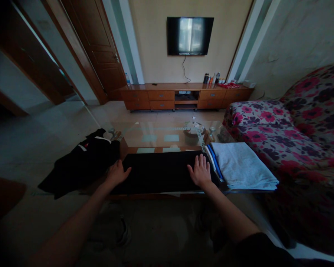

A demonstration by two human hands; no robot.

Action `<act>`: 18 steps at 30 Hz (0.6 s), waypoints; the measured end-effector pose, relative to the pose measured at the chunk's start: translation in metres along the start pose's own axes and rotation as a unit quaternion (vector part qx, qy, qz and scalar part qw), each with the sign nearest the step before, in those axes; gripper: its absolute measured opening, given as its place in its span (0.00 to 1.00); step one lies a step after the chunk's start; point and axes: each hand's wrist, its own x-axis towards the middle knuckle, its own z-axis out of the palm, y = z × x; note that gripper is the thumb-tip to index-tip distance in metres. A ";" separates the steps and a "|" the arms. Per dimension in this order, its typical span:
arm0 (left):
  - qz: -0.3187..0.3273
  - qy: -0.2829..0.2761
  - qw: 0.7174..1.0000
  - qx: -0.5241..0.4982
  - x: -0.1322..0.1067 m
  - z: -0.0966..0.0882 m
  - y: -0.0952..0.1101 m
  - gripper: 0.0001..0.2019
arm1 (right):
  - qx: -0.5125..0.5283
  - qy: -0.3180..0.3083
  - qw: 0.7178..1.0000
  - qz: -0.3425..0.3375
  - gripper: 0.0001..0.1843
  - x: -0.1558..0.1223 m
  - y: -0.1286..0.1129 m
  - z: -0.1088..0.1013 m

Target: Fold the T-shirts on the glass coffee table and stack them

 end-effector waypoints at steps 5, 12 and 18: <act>-0.034 -0.054 0.998 -0.011 0.000 -0.016 -0.016 0.28 | 0.006 -0.113 0.989 -0.099 0.43 -0.027 -0.023 -0.023; -0.080 -0.118 0.987 -0.069 0.007 -0.020 -0.019 0.22 | 0.034 -0.140 0.980 -0.139 0.35 -0.042 -0.037 -0.045; -0.073 -0.122 0.977 -0.156 0.014 -0.024 -0.008 0.16 | 0.076 -0.117 0.980 -0.141 0.28 -0.037 -0.037 -0.046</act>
